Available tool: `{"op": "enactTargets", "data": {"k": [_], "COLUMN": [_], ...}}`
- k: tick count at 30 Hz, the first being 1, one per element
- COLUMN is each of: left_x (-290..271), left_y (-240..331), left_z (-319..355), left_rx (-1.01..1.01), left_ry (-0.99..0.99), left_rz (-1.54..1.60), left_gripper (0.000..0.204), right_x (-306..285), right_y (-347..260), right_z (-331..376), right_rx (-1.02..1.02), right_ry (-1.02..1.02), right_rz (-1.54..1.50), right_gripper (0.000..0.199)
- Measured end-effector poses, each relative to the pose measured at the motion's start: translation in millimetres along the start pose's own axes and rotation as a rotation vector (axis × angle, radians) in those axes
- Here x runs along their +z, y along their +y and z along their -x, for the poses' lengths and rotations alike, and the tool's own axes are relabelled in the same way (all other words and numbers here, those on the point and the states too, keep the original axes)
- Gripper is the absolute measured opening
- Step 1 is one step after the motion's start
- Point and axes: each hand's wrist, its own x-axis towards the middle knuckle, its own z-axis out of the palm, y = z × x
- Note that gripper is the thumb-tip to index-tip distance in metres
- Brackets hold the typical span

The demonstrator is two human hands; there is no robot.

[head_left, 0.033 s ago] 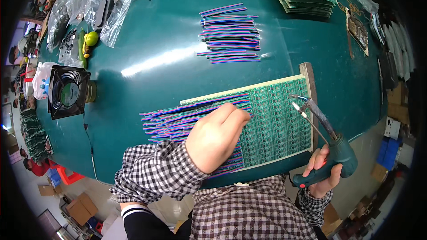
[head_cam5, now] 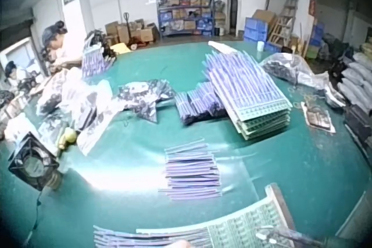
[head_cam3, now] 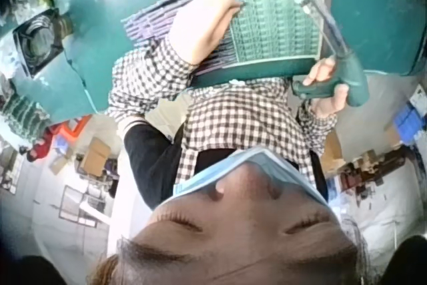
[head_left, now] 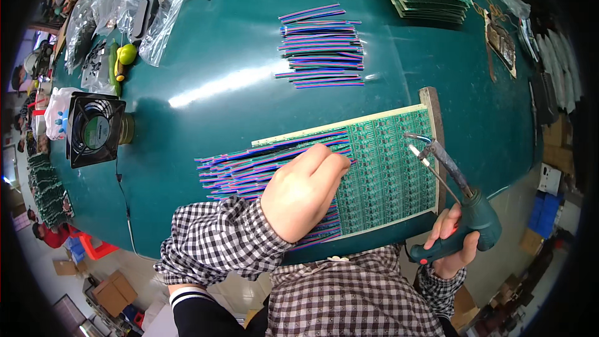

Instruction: The person picks up ribbon cables, positions them onto a circuit board by hand, and solders them using a soldering iron.

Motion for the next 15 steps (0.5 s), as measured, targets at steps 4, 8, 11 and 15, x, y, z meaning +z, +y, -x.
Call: {"op": "enactTargets", "data": {"k": [4, 8, 11, 15], "left_x": [3, 0, 1, 4], "left_y": [1, 8, 7, 4], "left_z": [5, 7, 8, 9], "left_rx": [0.085, 0.182, 0.259, 0.271], "left_ry": [-0.032, -0.118, -0.094, -0.046], "left_rz": [-0.163, -0.448, -0.509, -0.476], "left_gripper": [0.026, 0.033, 0.036, 0.036], "right_x": [-3, -2, 0, 0], "right_y": [-1, -1, -4, -9], "right_z": [4, 13, 22, 27], "right_rx": [0.017, 0.045, 0.111, 0.18], "right_ry": [-0.008, 0.02, 0.018, -0.038], "right_rz": [-0.011, -0.004, 0.057, 0.076], "right_gripper": [0.071, 0.074, 0.079, 0.078]}}
